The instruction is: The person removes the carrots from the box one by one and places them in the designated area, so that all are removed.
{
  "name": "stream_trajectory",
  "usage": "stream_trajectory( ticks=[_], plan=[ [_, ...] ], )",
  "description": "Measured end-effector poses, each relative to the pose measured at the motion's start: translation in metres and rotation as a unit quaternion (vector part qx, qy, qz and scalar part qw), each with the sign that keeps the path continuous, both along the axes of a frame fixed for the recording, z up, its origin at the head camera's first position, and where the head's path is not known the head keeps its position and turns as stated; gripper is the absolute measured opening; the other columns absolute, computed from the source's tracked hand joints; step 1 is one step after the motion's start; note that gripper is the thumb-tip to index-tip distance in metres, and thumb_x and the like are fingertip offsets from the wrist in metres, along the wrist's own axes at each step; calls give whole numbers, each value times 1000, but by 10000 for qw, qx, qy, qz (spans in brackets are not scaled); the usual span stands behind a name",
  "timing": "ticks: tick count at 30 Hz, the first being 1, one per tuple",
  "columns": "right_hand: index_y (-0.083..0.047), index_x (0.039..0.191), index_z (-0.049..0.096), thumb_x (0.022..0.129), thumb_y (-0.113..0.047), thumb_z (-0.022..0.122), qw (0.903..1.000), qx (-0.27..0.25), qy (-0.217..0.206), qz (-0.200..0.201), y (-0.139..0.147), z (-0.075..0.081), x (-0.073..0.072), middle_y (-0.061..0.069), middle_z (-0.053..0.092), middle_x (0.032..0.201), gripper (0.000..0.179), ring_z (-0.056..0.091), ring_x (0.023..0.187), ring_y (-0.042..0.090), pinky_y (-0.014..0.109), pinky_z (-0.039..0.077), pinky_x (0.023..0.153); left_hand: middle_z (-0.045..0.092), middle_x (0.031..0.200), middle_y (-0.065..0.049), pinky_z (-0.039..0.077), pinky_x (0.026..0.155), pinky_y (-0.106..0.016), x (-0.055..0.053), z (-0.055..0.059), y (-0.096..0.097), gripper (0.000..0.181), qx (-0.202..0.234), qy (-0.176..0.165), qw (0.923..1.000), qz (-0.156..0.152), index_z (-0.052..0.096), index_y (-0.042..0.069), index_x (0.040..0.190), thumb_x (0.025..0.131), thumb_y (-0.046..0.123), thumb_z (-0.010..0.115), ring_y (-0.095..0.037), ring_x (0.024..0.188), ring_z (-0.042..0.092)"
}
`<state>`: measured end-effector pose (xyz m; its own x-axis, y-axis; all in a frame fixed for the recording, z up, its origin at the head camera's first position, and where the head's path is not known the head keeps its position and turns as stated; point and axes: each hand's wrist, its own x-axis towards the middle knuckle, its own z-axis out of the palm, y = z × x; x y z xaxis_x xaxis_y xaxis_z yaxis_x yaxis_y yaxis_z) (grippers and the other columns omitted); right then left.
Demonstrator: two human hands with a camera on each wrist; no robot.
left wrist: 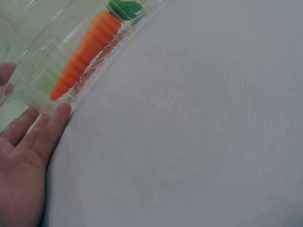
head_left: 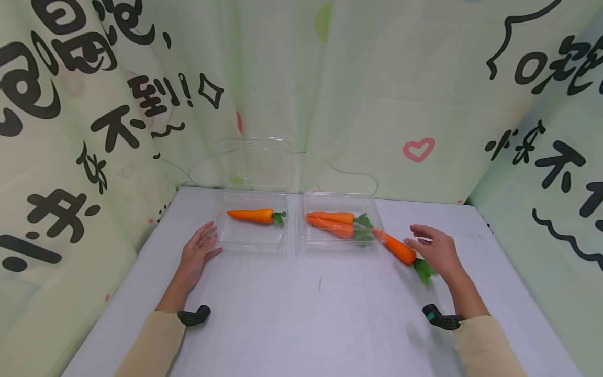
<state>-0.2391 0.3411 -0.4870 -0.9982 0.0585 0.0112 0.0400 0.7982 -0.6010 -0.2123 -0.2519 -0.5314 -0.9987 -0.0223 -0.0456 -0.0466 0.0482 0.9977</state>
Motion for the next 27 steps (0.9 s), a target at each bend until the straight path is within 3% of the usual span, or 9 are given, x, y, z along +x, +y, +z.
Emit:
stream_trajectory(
  ticks=[2, 4, 9, 11, 27],
  plan=[
    [-18, 140, 51, 82, -65, 60, 9996, 96, 250, -27, 10, -18, -11, 13, 56, 135, 75, 56, 120, 34, 47, 56, 89, 29, 159, -6, 53, 92, -19, 0, 0, 0, 57, -22, 14, 10000, -1, 25, 19, 154, 102, 29, 48, -26, 144, 33],
    [-18, 140, 50, 81, -67, 58, 9995, 74, 297, 1, 8, -14, -10, 12, 56, 136, 77, 57, 120, 33, 45, 58, 87, 29, 159, -6, 54, 91, -19, 0, -1, -1, 57, -34, 36, 10000, -2, 25, 19, 154, 102, 29, 47, -26, 144, 33],
    [-7, 140, 49, 90, -48, 63, 9996, -221, 103, 118, -31, 43, 18, 22, 53, 137, 66, 53, 122, 40, 47, 54, 92, 29, 159, -5, 53, 91, -19, 0, -1, -1, 57, 5, 35, 10000, -11, 25, 20, 154, 102, 29, 48, -26, 144, 33],
    [-3, 140, 48, 92, -40, 63, 9992, -352, 77, 199, -40, 56, 24, 25, 51, 138, 62, 51, 124, 43, 51, 50, 96, 29, 159, -5, 53, 92, -19, 0, -1, 0, 57, 6, 28, 10000, -22, 25, 20, 154, 102, 29, 48, -26, 144, 33],
    [-4, 139, 49, 92, -33, 65, 9976, -447, 207, 481, -58, 68, 21, 22, 52, 138, 57, 51, 126, 39, 49, 48, 100, 29, 159, -7, 54, 91, -19, -1, -2, 0, 58, 103, 22, 9999, 25, 26, 19, 153, 101, 28, 50, -27, 145, 32]
  ],
)
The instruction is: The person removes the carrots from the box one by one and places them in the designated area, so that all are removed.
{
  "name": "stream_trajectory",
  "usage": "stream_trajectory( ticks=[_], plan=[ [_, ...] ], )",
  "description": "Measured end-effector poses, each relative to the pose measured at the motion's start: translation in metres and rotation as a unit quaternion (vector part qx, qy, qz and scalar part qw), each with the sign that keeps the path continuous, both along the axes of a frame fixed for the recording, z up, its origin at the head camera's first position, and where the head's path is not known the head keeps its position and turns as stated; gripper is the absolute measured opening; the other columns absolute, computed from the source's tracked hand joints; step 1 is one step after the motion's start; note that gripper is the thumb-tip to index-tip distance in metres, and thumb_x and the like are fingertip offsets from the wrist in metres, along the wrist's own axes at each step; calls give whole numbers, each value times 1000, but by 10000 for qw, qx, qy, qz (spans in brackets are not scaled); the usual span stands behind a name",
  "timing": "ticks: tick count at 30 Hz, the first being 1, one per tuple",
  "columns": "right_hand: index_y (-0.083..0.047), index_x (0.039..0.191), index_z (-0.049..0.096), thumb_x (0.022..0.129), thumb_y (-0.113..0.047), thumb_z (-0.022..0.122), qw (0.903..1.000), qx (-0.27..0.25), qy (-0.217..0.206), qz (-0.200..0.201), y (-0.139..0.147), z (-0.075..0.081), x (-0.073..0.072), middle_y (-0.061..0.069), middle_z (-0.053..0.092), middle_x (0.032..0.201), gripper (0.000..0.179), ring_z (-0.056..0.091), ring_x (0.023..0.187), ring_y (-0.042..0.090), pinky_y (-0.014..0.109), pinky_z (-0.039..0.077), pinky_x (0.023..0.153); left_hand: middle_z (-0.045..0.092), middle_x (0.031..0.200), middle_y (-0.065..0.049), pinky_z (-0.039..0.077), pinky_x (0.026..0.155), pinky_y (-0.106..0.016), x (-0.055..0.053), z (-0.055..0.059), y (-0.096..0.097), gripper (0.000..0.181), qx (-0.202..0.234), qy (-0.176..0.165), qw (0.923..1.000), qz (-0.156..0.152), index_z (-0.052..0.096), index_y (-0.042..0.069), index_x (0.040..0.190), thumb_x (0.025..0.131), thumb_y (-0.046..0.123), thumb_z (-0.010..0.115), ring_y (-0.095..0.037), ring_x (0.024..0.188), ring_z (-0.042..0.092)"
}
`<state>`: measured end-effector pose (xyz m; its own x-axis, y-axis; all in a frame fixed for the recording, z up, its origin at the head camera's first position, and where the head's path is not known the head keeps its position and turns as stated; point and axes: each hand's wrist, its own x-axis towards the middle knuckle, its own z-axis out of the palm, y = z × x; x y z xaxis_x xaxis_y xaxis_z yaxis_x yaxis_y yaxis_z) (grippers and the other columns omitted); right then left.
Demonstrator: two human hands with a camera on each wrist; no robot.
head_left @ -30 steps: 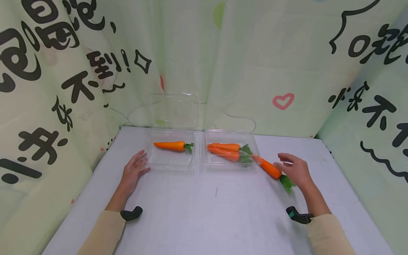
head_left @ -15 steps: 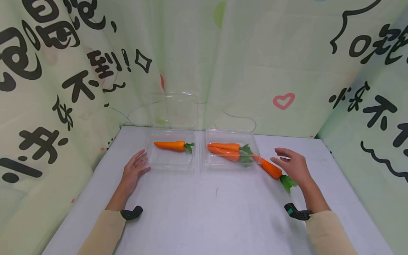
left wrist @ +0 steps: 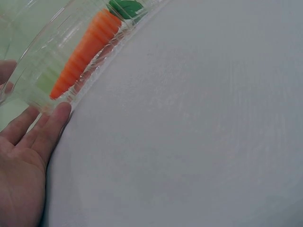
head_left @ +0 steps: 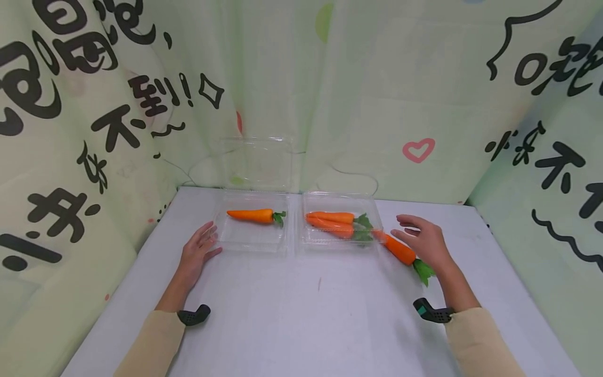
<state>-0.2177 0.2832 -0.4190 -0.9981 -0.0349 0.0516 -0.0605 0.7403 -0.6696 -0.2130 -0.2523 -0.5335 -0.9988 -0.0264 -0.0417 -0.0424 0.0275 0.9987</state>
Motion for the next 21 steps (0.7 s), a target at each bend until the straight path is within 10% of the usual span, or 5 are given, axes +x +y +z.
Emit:
stream_trajectory(
  ticks=[21],
  plan=[
    [-7, 137, 52, 89, -34, 69, 9994, -326, 43, 109, -24, 0, -8, 21, 54, 136, 58, 51, 125, 39, 51, 49, 101, 28, 159, -12, 54, 92, -21, 1, 1, -1, 60, 180, 209, 9995, -130, 24, 13, 154, 101, 25, 50, -30, 145, 30]
  ],
)
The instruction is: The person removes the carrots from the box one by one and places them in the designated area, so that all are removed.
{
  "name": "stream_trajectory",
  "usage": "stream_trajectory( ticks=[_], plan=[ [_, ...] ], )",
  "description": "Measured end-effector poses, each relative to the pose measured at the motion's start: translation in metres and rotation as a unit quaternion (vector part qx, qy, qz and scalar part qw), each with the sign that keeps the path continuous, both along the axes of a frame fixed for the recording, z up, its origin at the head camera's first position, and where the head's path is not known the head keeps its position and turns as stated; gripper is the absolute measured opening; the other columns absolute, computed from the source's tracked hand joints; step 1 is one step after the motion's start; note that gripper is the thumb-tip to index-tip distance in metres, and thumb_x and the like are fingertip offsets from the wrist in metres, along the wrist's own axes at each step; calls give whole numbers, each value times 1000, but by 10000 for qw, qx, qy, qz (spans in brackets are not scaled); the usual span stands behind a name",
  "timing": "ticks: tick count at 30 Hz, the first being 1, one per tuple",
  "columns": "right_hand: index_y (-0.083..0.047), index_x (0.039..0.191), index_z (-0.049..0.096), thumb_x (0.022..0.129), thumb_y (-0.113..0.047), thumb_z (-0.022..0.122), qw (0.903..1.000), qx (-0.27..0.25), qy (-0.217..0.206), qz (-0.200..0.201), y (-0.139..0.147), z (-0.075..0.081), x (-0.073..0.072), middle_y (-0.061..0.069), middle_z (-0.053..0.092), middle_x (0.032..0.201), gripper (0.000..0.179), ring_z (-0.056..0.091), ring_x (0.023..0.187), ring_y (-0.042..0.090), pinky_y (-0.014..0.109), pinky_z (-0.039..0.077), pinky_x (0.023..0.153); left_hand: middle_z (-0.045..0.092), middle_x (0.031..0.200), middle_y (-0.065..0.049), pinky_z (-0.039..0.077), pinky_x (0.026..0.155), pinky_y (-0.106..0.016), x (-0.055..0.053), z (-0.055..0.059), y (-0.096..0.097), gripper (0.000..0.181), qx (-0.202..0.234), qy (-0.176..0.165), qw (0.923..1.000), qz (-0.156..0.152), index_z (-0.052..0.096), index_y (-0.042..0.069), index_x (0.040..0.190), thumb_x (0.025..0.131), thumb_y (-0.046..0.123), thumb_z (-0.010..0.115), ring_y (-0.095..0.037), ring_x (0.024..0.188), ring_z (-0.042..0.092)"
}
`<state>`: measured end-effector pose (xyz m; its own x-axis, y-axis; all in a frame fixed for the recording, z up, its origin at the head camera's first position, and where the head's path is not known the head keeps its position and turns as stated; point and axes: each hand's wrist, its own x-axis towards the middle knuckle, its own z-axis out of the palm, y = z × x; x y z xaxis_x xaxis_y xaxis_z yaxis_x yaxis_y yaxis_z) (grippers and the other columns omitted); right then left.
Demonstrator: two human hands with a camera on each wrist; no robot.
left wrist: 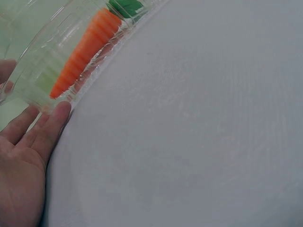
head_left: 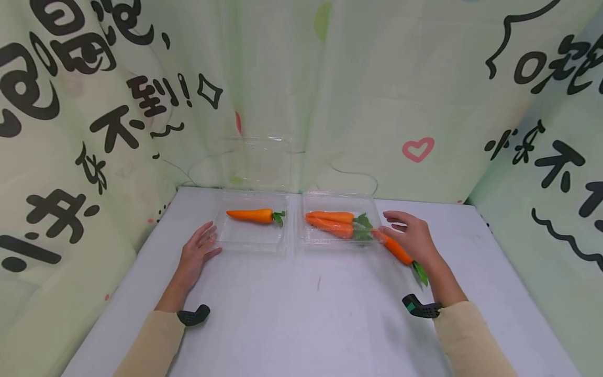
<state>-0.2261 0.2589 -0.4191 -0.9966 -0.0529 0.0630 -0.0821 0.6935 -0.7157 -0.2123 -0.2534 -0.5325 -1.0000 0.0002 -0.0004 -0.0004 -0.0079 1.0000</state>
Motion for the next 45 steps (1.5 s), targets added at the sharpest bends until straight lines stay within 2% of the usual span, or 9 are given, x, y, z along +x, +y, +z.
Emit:
stream_trajectory(
  ticks=[11, 17, 30, 45],
  plan=[
    [-3, 136, 52, 90, -27, 69, 9998, 52, 7, 174, -8, 4, -6, 19, 53, 137, 54, 51, 126, 37, 50, 45, 104, 29, 158, -13, 55, 90, -19, 0, 0, -1, 61, 88, 14, 9999, 53, 25, 13, 153, 101, 27, 51, -31, 144, 31],
    [-2, 137, 51, 91, -23, 67, 9997, 81, -6, 251, -15, 6, -3, 20, 53, 138, 53, 50, 126, 37, 51, 46, 104, 29, 159, -13, 54, 90, -18, -1, 0, -1, 61, 85, -28, 9999, 54, 25, 14, 153, 101, 28, 51, -31, 144, 30],
    [-5, 137, 52, 91, -20, 67, 9996, -12, -129, 263, -19, -2, -5, 18, 54, 138, 50, 51, 127, 35, 49, 48, 103, 29, 158, -12, 55, 89, -18, 0, -1, 0, 61, 43, -79, 9999, 65, 25, 14, 153, 100, 29, 52, -31, 144, 31],
    [-6, 135, 53, 91, -20, 67, 9993, -8, -25, 376, -27, 0, -8, 17, 54, 137, 48, 51, 127, 34, 48, 48, 103, 30, 159, -10, 54, 90, -18, 0, -1, 0, 59, -54, -110, 9999, 99, 26, 17, 153, 101, 29, 50, -29, 144, 32]
  ],
)
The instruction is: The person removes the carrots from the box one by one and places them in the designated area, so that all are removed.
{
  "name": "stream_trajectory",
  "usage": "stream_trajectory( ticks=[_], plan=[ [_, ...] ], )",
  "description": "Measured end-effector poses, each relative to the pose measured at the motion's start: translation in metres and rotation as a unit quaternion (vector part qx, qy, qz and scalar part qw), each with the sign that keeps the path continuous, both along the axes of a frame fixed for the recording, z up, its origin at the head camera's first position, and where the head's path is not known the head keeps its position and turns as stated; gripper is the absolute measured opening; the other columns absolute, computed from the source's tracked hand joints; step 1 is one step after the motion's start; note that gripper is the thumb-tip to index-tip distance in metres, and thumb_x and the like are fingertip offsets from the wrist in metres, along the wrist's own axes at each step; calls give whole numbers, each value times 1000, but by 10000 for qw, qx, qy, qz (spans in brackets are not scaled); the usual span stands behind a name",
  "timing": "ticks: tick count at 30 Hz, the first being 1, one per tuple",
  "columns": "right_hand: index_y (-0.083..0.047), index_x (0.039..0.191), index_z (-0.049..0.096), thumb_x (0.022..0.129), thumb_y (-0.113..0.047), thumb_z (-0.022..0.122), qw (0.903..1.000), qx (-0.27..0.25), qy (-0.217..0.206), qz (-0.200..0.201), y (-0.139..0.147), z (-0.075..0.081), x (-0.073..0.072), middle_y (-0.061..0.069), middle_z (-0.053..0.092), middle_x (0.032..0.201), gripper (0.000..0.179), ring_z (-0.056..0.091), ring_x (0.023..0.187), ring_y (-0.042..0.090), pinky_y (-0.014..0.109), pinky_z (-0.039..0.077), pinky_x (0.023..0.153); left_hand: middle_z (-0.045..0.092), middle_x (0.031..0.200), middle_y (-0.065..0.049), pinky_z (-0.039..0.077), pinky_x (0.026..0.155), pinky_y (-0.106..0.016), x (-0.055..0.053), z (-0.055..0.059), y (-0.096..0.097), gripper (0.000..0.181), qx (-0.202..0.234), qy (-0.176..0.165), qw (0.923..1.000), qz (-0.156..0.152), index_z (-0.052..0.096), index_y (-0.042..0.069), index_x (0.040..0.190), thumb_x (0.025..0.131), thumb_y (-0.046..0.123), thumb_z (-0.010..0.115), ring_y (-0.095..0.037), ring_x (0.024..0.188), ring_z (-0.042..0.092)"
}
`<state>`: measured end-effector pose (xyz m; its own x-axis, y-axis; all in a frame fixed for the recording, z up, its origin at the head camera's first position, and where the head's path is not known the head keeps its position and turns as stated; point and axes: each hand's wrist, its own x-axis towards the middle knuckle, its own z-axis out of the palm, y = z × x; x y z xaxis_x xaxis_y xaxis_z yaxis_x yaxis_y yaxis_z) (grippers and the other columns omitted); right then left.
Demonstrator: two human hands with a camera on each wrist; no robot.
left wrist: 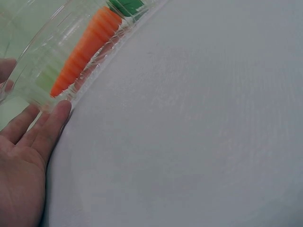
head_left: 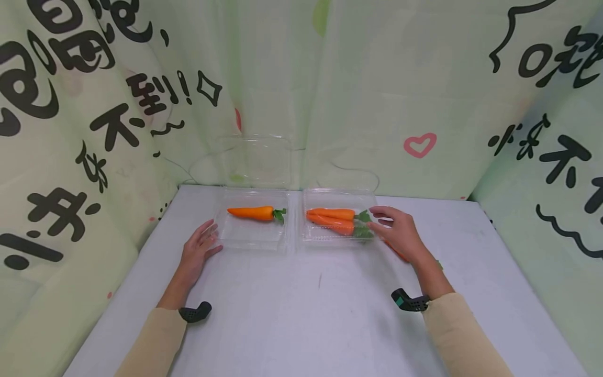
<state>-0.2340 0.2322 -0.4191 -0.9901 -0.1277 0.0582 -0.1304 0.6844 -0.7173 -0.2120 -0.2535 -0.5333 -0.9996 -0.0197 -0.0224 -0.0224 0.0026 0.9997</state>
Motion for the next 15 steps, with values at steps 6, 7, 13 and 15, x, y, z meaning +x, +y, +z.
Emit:
stream_trajectory(
  ticks=[6, 7, 13, 15],
  plan=[
    [-7, 136, 53, 91, -21, 67, 10000, -64, -28, 14, -6, 2, 0, 16, 54, 137, 49, 50, 127, 34, 49, 47, 104, 29, 159, -11, 54, 89, -18, 0, 0, -1, 59, 24, 36, 10000, -13, 26, 15, 153, 101, 29, 50, -30, 144, 32],
    [-7, 136, 53, 91, -21, 67, 10000, -86, -43, 14, -6, 1, 0, 16, 54, 137, 49, 50, 127, 34, 49, 47, 104, 29, 159, -11, 54, 89, -18, 0, 0, -1, 60, 18, 40, 10000, -21, 25, 15, 153, 101, 29, 50, -30, 144, 32],
    [-9, 135, 54, 91, -24, 67, 9998, -182, -67, 53, -8, 1, -1, 16, 54, 137, 48, 50, 128, 34, 48, 48, 104, 29, 159, -11, 54, 89, -18, 1, 0, 0, 60, -34, 43, 10000, -41, 26, 15, 153, 101, 31, 50, -30, 143, 33],
    [-9, 135, 54, 91, -23, 68, 9997, -218, -63, 78, -9, 1, -1, 16, 54, 137, 48, 50, 128, 34, 48, 48, 104, 29, 159, -11, 54, 89, -18, 1, 1, 0, 60, -28, 50, 10000, -46, 25, 15, 153, 101, 30, 50, -30, 143, 33]
  ],
)
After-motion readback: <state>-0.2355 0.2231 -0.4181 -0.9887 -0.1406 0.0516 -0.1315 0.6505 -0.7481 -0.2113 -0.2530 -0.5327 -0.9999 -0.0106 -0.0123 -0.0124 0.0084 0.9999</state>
